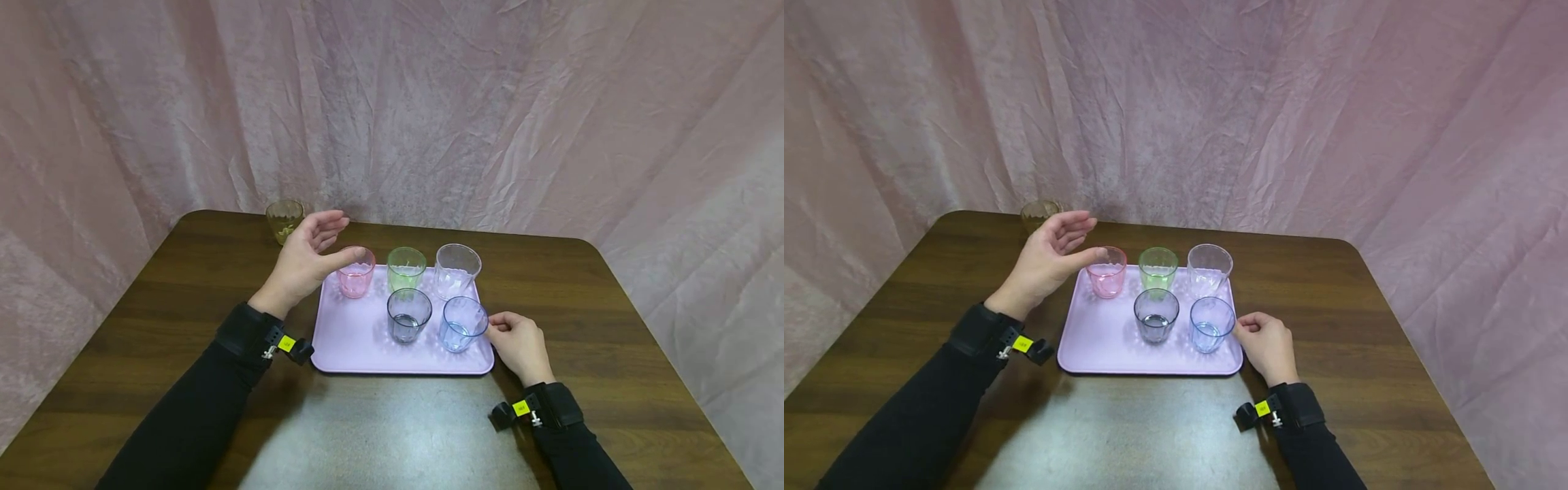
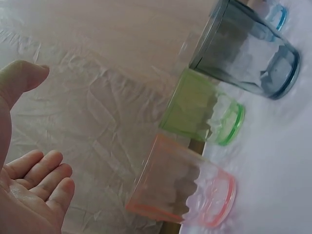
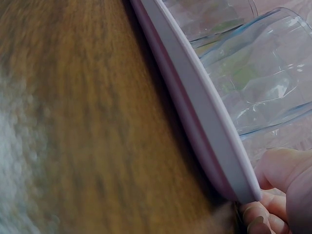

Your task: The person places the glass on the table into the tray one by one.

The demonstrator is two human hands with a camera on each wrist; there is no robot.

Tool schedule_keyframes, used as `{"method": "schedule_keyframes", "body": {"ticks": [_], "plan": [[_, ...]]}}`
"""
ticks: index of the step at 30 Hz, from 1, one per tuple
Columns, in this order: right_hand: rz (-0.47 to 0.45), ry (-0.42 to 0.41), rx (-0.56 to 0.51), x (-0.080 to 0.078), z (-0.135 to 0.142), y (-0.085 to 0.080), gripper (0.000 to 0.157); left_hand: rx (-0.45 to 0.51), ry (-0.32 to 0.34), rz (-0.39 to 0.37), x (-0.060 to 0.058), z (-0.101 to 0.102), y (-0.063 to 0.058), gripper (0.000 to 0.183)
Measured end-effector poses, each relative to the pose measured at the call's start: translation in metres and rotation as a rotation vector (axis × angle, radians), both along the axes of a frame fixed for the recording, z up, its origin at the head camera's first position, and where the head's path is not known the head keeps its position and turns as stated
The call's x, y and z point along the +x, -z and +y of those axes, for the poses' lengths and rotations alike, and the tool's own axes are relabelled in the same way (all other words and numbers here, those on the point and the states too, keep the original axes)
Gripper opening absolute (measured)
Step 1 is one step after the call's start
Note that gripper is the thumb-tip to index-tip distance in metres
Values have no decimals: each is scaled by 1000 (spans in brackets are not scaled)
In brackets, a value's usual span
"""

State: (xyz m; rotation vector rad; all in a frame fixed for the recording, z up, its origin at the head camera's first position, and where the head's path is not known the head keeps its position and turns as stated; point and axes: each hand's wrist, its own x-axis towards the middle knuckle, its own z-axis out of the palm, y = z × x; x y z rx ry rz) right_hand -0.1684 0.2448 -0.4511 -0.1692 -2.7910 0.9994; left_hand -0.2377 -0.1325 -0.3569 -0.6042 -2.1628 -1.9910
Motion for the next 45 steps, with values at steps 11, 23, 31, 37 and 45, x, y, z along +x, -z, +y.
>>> {"method": "schedule_keyframes", "body": {"ticks": [11,23,31,37,45], "plan": [[-3,7,-9,0,1,-1,15,28,-62,-2,-14,-18,1,69],[-22,13,-18,0,2,-1,14,-52,-158,-32,-11,-28,-17,69],[-11,8,-23,0,1,0,14,-39,-187,-39,-39,-43,0,76],[1,3,-23,0,0,1,15,-23,-227,-49,-48,-50,0,77],[11,5,-16,0,0,1,15,-63,-312,-47,-61,-60,1,83]]}}
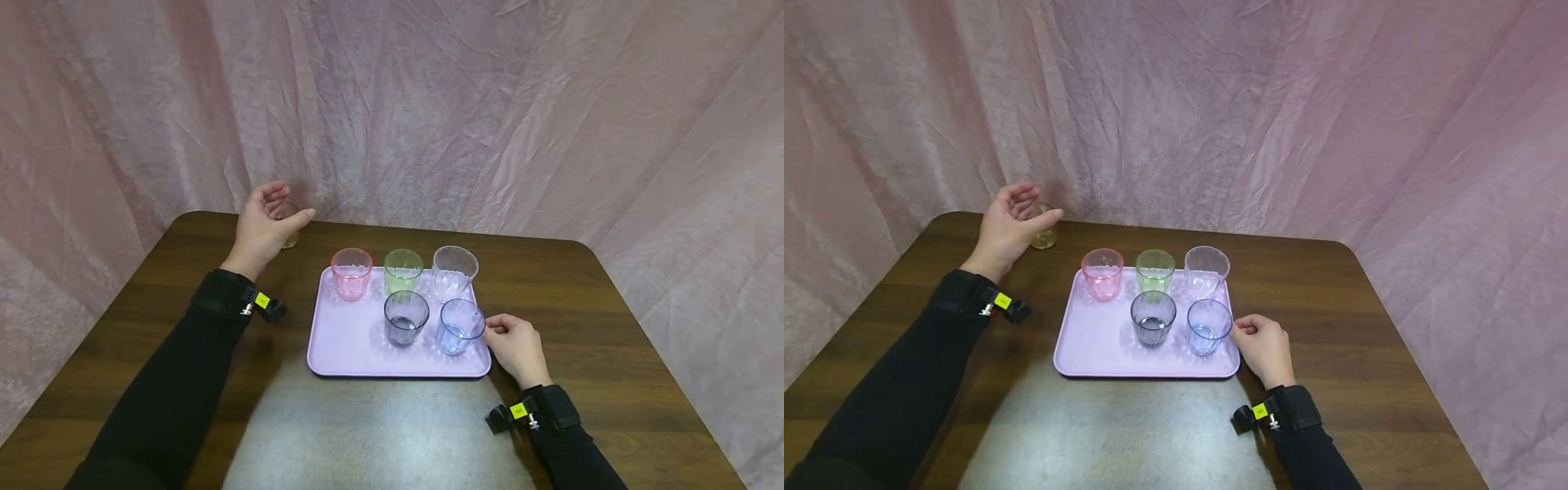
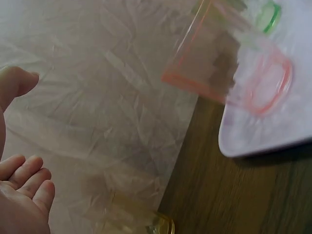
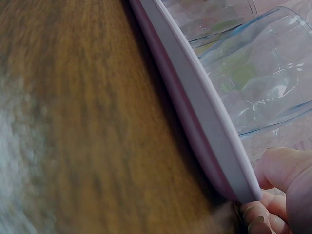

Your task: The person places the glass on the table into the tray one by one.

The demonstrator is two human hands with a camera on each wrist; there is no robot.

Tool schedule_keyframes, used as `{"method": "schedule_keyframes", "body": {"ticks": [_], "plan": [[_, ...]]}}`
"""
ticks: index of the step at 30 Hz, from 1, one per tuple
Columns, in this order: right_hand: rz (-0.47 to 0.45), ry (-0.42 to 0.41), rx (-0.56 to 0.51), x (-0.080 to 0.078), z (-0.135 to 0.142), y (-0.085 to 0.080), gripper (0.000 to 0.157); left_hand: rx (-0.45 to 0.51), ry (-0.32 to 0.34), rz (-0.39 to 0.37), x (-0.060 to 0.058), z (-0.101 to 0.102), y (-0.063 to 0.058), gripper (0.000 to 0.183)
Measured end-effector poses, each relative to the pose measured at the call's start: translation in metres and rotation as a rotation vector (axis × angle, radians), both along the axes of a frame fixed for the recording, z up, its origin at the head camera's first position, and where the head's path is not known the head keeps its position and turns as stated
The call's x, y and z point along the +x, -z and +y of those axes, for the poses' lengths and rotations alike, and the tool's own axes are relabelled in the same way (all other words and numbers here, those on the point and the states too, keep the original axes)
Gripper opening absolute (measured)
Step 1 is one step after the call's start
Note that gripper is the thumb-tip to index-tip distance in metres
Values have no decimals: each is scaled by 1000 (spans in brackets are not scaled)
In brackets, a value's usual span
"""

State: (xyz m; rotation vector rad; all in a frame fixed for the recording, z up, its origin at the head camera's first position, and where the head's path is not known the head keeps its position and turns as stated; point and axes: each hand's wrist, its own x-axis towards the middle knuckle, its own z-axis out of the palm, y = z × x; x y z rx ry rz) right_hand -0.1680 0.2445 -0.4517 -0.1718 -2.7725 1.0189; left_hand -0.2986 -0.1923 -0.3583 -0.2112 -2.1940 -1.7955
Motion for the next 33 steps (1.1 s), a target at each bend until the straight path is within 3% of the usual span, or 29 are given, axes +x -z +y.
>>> {"method": "schedule_keyframes", "body": {"ticks": [9,21,33], "plan": [[-13,0,-3,0,2,0,15,27,-34,-19,-19,-12,11,86],[-14,-6,-4,1,1,3,14,-80,-86,-120,-31,-24,25,104],[-20,-8,-8,0,-1,3,14,-156,-113,-129,-41,-33,45,112]]}}
